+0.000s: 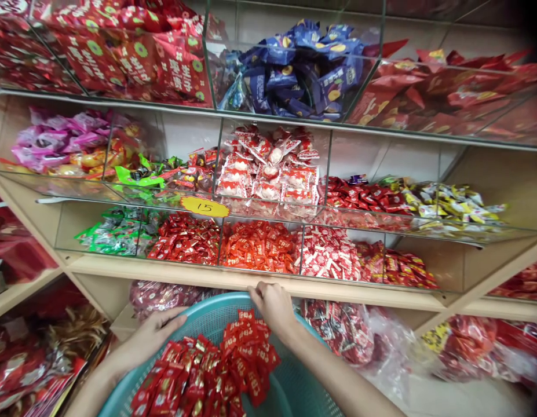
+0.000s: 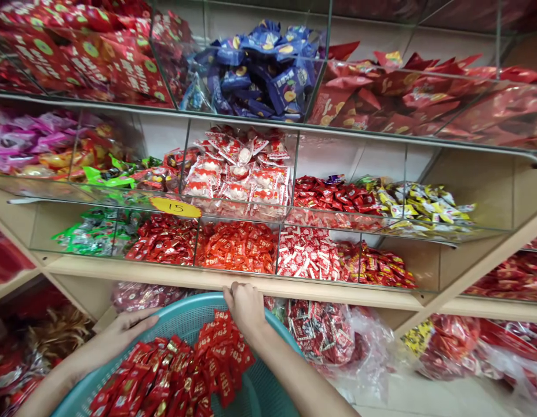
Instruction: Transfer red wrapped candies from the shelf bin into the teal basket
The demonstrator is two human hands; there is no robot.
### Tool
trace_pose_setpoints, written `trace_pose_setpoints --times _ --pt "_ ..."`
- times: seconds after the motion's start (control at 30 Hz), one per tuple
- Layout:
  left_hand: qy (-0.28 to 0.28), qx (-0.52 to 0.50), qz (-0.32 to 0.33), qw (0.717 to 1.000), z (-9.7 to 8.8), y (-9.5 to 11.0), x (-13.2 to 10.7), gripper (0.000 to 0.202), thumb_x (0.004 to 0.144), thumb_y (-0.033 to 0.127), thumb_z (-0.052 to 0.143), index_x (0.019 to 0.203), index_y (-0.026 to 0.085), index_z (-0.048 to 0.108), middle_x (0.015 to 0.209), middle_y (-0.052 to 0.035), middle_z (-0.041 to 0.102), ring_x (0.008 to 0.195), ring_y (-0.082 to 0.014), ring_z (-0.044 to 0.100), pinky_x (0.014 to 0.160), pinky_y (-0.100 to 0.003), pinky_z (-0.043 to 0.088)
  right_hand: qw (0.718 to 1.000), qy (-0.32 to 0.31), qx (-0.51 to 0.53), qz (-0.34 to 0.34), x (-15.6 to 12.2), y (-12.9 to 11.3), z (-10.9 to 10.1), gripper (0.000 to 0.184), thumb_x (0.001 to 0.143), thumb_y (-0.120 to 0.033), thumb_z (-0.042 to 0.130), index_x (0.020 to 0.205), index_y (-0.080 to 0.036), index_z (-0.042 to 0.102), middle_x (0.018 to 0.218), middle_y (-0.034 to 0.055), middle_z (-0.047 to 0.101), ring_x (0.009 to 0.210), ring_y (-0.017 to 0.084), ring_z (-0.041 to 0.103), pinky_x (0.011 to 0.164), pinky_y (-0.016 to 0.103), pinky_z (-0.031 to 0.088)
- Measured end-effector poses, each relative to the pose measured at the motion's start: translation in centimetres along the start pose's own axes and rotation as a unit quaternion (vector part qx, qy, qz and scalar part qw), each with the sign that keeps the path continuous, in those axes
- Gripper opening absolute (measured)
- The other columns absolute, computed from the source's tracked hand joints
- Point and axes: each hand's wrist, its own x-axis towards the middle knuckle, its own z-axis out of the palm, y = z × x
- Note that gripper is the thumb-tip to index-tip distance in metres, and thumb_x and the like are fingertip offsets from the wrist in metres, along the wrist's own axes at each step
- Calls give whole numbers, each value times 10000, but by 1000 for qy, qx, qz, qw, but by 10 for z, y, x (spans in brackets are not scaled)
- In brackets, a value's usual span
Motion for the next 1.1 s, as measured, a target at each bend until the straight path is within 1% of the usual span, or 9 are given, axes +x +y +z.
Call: trace_pose_setpoints --times 0.13,0.27,0.37,0.47,0.57,0.77,0.9,1.0,1.1 --pt "12 16 17 1000 0 -1 2 480 739 516 548 1124 237 616 1136 11 619 1059 -216 566 966 -303 406 997 68 18 -13 26 6 -27 296 907 -343 358 776 -198 581 758 43 661 667 153 609 553 235 301" --pt "10 27 31 999 1 0 3 476 760 509 519 1128 223 615 1150 6 613 1083 -216 550 974 -300 396 995 105 2 -4 60 15 -38 166 880 -277 400 919 -203 543 913 55 634 768 163 605 591 233 335" --pt "1 24 38 999 1 0 2 475 772 501 500 1143 225 604 1147 6 614 1061 -216 564 958 -303 412 996 94 -3 5 81 18 -36 217 859 -275 436 1058 -207 493 1054 83 588 848 178 598 632 245 368" --pt "0 29 41 999 1 0 2 475 769 501 498 1136 220 610 1145 3 615 1054 -213 568 956 -296 412 998 62 -1 2 92 17 -30 338 839 -304 479 1162 -217 426 1106 96 567 897 197 592 663 257 387" --pt "2 39 40 998 1 -1 2 484 769 507 492 1136 215 610 1157 2 608 1067 -208 561 964 -285 403 999 45 -8 9 98 16 -25 412 823 -317 504 1206 -221 386 1122 107 559 923 213 587 668 266 395" --pt "-4 39 33 999 1 0 1 490 780 511 473 1151 217 598 1171 3 599 1077 -201 554 970 -286 394 999 48 -6 16 102 18 -21 422 824 -293 489 1224 -220 376 1123 113 554 934 220 582 668 274 399" --pt "10 30 28 999 2 1 1 488 751 527 510 1111 218 626 1154 0 611 1084 -215 549 975 -296 390 999 48 14 13 102 18 -20 458 816 -276 494 1252 -223 364 1169 114 515 919 213 582 669 274 399" --pt "9 24 24 999 1 0 2 505 741 543 512 1106 215 629 1146 -4 616 1068 -216 560 969 -303 398 997 52 47 12 101 20 -19 421 803 -269 515 1210 -209 427 1184 115 487 933 203 568 690 264 395" --pt "11 25 19 999 1 0 1 523 732 555 512 1105 207 631 1147 -12 616 1077 -221 554 978 -315 390 996 55 66 5 98 25 -20 290 802 -273 525 1078 -187 532 1110 100 511 930 191 556 713 250 385"
